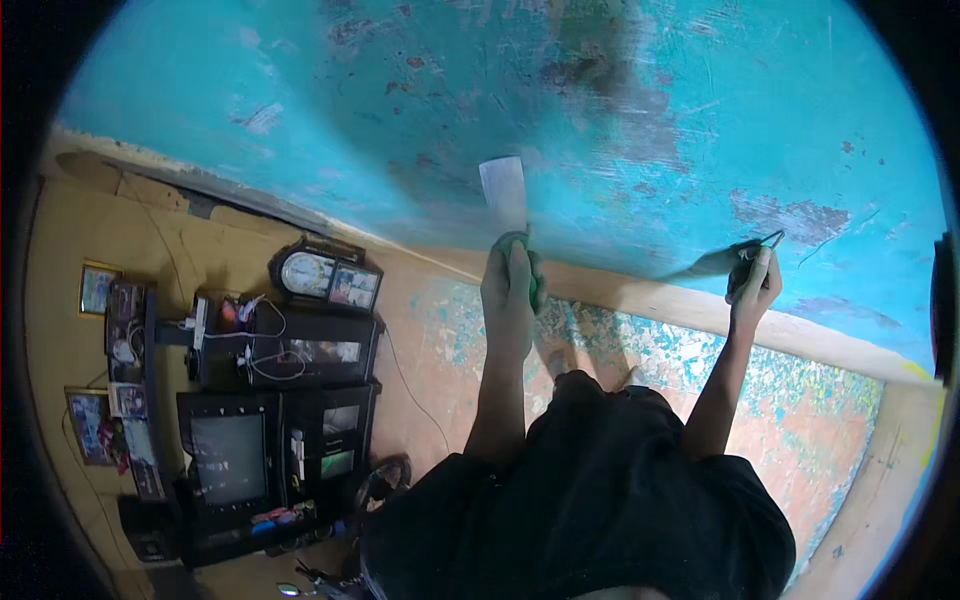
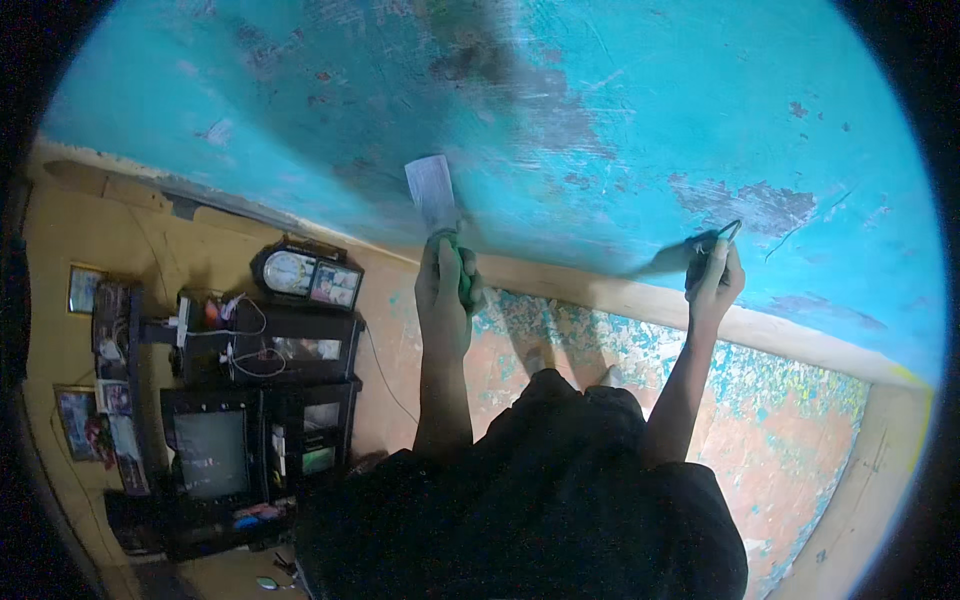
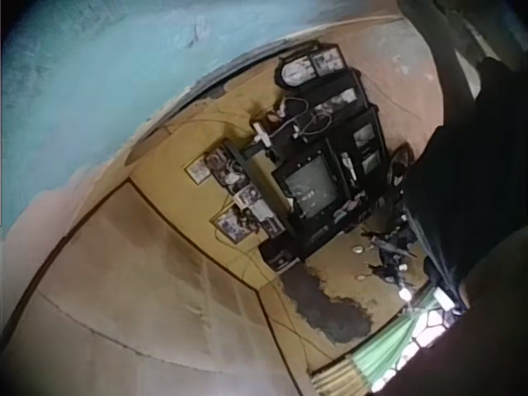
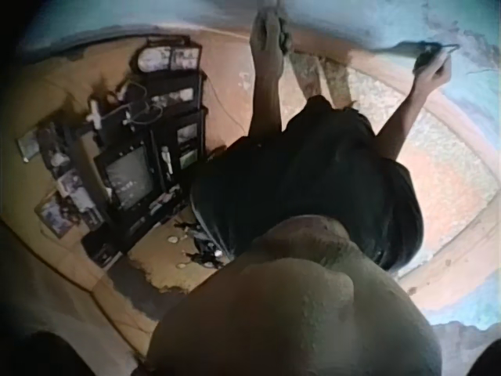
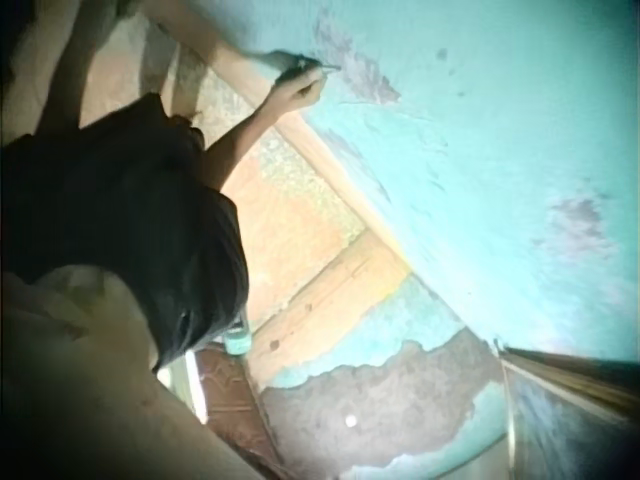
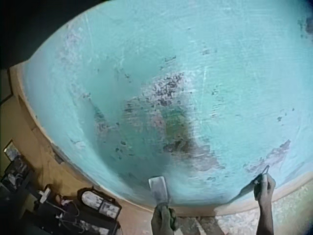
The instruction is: The person scrapes paint off the wall using a scraper.
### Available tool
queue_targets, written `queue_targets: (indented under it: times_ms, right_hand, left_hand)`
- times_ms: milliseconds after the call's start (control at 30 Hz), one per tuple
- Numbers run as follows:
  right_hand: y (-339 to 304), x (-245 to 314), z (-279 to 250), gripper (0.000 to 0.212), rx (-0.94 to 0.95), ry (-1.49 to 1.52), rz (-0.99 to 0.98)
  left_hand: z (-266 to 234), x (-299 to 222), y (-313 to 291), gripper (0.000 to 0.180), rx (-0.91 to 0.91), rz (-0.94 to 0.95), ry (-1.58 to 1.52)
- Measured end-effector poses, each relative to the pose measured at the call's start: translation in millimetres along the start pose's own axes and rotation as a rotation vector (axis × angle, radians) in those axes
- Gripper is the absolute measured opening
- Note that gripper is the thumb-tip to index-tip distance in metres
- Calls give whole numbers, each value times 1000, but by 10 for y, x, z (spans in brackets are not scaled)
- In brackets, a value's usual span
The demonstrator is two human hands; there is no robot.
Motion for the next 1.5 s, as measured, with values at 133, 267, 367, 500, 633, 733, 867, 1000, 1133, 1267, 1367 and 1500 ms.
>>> queue_targets:
  times_ms: [133, 267, 367, 500, 633, 733, 867, 1000, 1133, 1267, 1367, 1500]
  right_hand:
    - [-13, 189, 174, 39, -123, -61, -61]
    - [-112, 405, 447, 37, -166, -16, -65]
    - [-216, 531, 669, 38, -170, 32, -62]
    - [-377, 482, 905, 35, -142, 25, 57]
    - [-463, 367, 1102, 36, -104, 14, 27]
    - [-496, 348, 1228, 37, -159, 59, 45]
    - [-507, 449, 1331, 39, -235, 74, 46]
    - [-538, 391, 1351, 39, -238, 66, 50]
    - [-533, 358, 1277, 39, -245, 48, 64]
    - [-510, 336, 1186, 38, -226, 54, 75]
    - [-499, 288, 1146, 38, -202, 83, 63]
    - [-460, 233, 1056, 38, -196, 45, 41]
  left_hand:
    - [-229, -86, 145, 37, 187, -26, 20]
    - [-301, -246, 250, 40, 216, 29, 208]
    - [-353, -322, 323, 35, 234, 67, 284]
    - [-433, -321, 295, 23, 273, 10, 279]
    - [-539, -384, 364, 21, 293, 4, 348]
    - [-583, -380, 411, 21, 317, 73, 368]
    - [-700, -277, 512, 20, 363, 149, 446]
    - [-534, -395, 559, 20, 375, 182, 461]
    - [-486, -352, 456, 23, 355, 336, 450]
    - [-568, -306, 471, 24, 366, 260, 462]
    - [-361, -403, 405, 24, 345, 350, 469]
    - [-403, -328, 358, 23, 313, 416, 518]
Point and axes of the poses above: each hand's wrist, its own y-axis towards the middle knuckle, its own z-axis out of the palm, x = y × z, the point moved 1 cm from there along y, towards the middle knuckle, and after that the axes turned 3 degrees about -x, right-handed, at the moved point
